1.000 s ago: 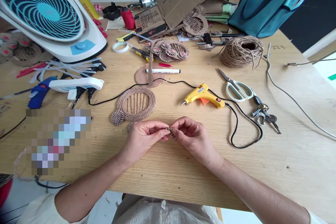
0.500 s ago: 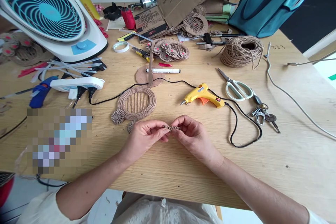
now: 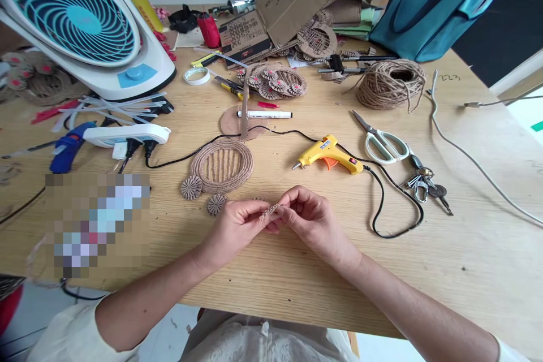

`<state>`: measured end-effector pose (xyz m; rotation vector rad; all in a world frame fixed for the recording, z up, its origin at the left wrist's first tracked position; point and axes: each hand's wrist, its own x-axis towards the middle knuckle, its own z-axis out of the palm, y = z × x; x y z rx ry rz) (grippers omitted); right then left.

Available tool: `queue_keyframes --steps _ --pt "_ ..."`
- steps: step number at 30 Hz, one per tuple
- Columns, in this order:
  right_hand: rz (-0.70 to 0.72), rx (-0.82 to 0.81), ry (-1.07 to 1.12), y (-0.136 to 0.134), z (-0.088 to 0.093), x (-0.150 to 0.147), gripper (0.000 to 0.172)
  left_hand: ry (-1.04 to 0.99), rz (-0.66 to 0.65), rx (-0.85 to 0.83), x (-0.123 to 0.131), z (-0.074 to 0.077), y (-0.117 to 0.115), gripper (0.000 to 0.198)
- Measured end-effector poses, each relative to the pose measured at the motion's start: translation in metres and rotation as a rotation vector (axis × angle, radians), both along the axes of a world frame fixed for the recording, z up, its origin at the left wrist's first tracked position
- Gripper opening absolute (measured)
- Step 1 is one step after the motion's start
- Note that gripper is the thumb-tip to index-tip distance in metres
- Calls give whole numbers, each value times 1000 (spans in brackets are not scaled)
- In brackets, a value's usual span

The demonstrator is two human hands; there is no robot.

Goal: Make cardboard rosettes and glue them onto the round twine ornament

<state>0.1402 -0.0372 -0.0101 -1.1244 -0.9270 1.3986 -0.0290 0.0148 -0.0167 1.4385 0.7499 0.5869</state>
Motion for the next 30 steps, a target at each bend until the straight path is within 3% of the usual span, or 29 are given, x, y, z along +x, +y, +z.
queue_keyframes --steps 2,5,11,16,24,27,30 --pt "-43 -9 -88 1 1 3 28 13 10 -13 -2 0 2 19" --pt "-99 -24 -190 1 1 6 30 52 123 35 -4 3 4 45" --pt "-75 -44 -233 -1 2 2 31 1 162 59 -5 10 3 14" --pt "-63 -38 -213 -2 0 0 35 -17 146 79 -3 8 1 14" --pt "-104 -67 -136 -3 -4 -4 34 33 115 246 -3 2 -2 16" --pt "-78 -44 -101 -3 -2 -3 32 31 103 209 -2 6 0 14" --pt "-24 -10 -125 -1 -1 1 30 3 106 67 -2 10 4 13"
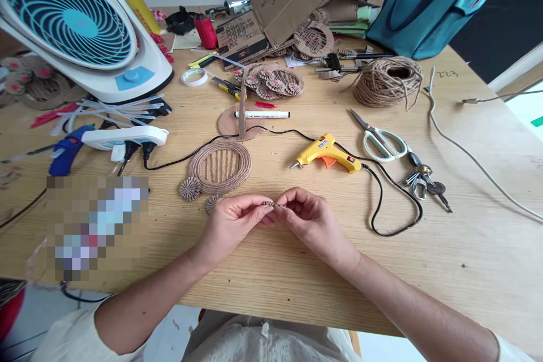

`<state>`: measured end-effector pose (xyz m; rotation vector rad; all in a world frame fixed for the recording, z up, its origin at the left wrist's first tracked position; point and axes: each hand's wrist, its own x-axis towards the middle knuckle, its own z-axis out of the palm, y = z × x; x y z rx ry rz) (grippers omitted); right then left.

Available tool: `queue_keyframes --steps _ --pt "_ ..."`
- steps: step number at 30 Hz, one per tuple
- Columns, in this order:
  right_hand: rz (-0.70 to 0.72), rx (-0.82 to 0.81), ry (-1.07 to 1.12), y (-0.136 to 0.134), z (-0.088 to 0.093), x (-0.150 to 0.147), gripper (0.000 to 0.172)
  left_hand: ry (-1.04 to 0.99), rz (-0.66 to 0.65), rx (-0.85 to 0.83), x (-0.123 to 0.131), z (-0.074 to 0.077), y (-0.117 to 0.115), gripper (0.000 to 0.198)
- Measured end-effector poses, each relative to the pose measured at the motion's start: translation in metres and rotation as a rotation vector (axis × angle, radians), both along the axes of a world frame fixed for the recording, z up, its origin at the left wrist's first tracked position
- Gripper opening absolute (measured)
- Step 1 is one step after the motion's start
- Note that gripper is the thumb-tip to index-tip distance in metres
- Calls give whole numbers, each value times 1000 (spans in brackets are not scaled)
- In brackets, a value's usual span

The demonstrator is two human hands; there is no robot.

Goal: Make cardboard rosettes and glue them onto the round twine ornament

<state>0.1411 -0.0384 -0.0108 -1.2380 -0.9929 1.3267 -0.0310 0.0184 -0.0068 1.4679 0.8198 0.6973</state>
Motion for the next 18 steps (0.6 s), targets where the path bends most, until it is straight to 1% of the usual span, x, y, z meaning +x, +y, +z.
queue_keyframes --steps 3,6,9,14,16,18 --pt "8 5 -11 2 -1 3 30 -11 -3 -128 0 3 3 14" --pt "3 0 19 3 -3 4 31 -13 -23 -166 0 4 3 14" --pt "0 8 8 2 -4 2 31 -34 -23 -149 0 2 0 14" --pt "-31 5 -35 1 -4 -2 33 -16 -12 -17 0 -4 -3 14" --pt "-29 9 -33 0 -4 -3 33 -21 -19 -32 0 -3 -2 14" --pt "-9 26 -28 0 -3 -2 31 -31 -28 -89 0 -1 -1 13"
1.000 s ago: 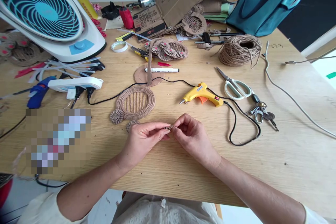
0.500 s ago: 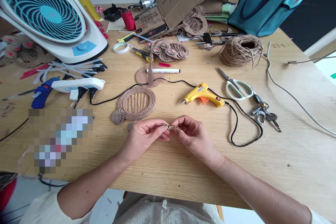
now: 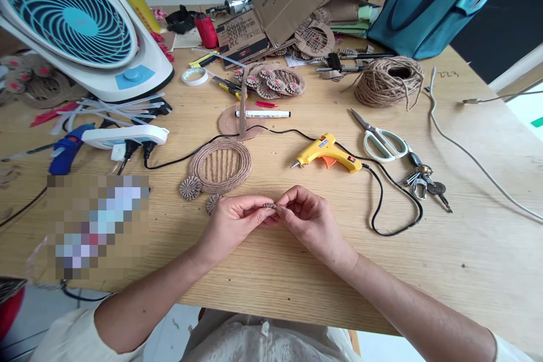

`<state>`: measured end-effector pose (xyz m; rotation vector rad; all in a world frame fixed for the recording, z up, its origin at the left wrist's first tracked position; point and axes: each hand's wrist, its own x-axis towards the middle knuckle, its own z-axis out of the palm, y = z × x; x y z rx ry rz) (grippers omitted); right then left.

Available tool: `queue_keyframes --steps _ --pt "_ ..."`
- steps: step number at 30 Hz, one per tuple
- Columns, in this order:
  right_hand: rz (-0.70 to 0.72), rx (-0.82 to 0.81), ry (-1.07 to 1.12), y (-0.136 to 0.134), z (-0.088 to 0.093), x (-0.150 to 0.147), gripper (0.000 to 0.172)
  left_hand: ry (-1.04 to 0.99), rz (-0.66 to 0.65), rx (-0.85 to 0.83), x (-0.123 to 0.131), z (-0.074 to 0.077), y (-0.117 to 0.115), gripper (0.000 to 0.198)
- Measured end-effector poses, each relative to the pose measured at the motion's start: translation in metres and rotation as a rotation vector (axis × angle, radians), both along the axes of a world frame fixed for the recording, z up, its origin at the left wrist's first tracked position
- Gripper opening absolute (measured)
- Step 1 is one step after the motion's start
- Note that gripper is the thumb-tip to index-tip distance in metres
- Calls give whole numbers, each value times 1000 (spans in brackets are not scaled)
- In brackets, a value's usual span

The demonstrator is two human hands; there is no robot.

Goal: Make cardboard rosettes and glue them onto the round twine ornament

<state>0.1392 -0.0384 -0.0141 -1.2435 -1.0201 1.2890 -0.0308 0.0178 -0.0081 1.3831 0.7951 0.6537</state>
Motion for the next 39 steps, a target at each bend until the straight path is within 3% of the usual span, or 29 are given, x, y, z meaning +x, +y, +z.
queue_keyframes --steps 8,15,21,30,39 --pt "4 -8 47 2 1 2 32 1 -27 -96 1 1 2 14" --pt "-13 -34 77 2 0 0 34 10 -4 3 2 0 -1 11" --pt "28 -21 82 2 5 3 30 -36 -57 -180 -3 1 7 18" --pt "54 26 110 3 0 2 28 -29 -107 -221 -4 -1 7 20" --pt "123 -50 116 2 3 8 29 -58 -159 -379 -7 0 11 27"
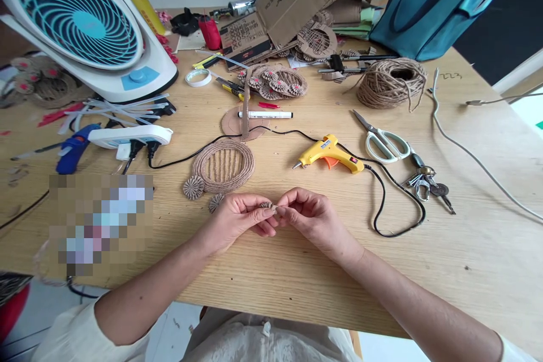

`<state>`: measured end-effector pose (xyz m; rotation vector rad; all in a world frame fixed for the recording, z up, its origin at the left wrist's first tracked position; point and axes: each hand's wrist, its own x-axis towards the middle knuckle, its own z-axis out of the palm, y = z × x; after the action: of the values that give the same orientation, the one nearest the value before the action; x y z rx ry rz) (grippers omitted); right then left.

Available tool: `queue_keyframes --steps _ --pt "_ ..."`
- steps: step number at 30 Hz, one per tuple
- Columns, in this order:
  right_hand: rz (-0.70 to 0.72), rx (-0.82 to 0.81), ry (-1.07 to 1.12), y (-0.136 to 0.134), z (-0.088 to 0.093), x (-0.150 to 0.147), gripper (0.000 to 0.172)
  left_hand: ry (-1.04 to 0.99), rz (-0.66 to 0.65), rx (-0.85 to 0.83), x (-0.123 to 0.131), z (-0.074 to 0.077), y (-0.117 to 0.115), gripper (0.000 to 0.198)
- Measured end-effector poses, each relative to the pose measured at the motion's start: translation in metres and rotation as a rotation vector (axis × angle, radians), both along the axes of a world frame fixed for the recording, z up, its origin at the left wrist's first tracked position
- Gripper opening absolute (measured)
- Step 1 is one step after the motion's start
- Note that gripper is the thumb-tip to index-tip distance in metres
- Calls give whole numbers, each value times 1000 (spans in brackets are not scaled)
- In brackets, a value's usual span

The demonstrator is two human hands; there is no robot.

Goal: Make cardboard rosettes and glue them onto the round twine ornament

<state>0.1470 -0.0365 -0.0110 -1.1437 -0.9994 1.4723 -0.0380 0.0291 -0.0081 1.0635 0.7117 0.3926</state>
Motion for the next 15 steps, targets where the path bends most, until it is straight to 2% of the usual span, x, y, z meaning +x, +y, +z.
queue_keyframes --steps 8,15 --pt "5 13 -42 0 1 -3 31 12 -24 -25 1 -2 -3 28" --pt "-120 5 -37 -3 -5 -9 31 43 26 125 4 -3 -8 26"
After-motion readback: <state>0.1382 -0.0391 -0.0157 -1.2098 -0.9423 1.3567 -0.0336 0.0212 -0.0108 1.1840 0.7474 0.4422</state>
